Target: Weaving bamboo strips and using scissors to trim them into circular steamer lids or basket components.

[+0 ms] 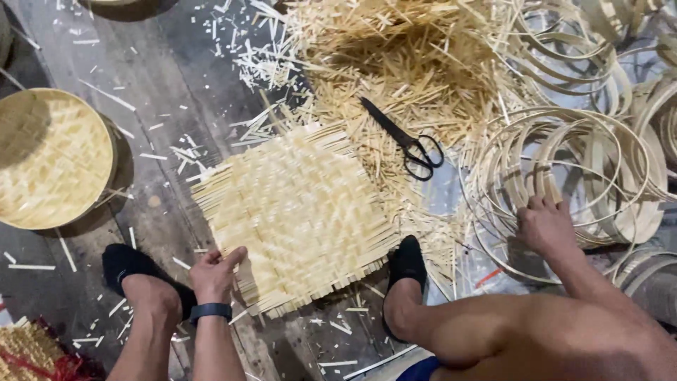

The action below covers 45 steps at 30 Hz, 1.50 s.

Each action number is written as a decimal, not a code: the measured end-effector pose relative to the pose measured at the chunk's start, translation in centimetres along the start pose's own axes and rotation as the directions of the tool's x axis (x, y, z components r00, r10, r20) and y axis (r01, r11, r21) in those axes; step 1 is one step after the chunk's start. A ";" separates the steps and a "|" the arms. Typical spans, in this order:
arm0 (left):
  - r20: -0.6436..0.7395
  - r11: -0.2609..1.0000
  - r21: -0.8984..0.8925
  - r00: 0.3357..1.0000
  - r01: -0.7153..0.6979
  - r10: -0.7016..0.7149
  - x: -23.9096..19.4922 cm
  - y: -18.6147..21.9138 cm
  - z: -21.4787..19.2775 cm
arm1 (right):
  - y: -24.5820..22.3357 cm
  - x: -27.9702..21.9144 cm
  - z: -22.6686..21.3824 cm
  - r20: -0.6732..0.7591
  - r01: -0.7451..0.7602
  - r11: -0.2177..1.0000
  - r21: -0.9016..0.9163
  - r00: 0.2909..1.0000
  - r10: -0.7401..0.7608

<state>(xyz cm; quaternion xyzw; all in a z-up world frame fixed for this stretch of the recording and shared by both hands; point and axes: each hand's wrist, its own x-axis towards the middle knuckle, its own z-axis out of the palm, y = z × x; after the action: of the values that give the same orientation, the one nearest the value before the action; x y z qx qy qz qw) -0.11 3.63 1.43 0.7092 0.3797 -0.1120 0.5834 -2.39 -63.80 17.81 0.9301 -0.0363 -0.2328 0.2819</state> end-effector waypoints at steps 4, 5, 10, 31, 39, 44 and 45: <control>0.019 0.996 0.021 0.997 -0.082 0.081 0.9 -1.2 0.1 | 2.1 -0.6 2.8 -0.062 0.029 0.980 0.196 0.998 -0.017; -0.020 0.995 0.039 0.995 -0.093 0.094 1.2 -1.6 0.0 | 2.4 -0.7 2.0 -0.155 0.088 0.967 0.238 0.987 -0.052; -0.158 0.968 0.212 0.973 -0.132 0.167 0.9 -0.6 0.3 | 5.3 -1.5 -2.2 -0.261 0.123 0.973 0.198 0.963 -0.068; 0.152 0.821 -0.291 0.823 -0.492 0.547 -9.4 25.4 5.5 | -0.8 -3.5 -30.7 -0.468 0.818 0.563 -0.117 0.455 -0.758; 0.169 0.681 -0.731 0.956 -0.042 0.241 -11.5 24.8 2.2 | -7.6 -2.8 -32.8 -0.476 0.858 0.426 -0.287 0.258 -0.841; 0.050 0.655 -0.745 0.968 -0.129 0.247 -16.5 21.3 6.7 | -12.6 -2.4 -33.2 -0.622 0.858 0.465 -0.217 0.246 -0.744; 0.070 0.565 -0.823 0.976 -0.060 0.206 -17.5 20.9 8.0 | -13.8 -2.6 -33.3 -0.663 0.871 0.454 -0.190 0.227 -0.713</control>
<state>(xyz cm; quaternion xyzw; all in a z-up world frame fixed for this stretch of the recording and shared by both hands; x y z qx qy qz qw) 4.12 -11.49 25.12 0.3760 0.2865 0.0640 0.8789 9.51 -34.76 35.83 0.8534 0.5210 0.0093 0.0091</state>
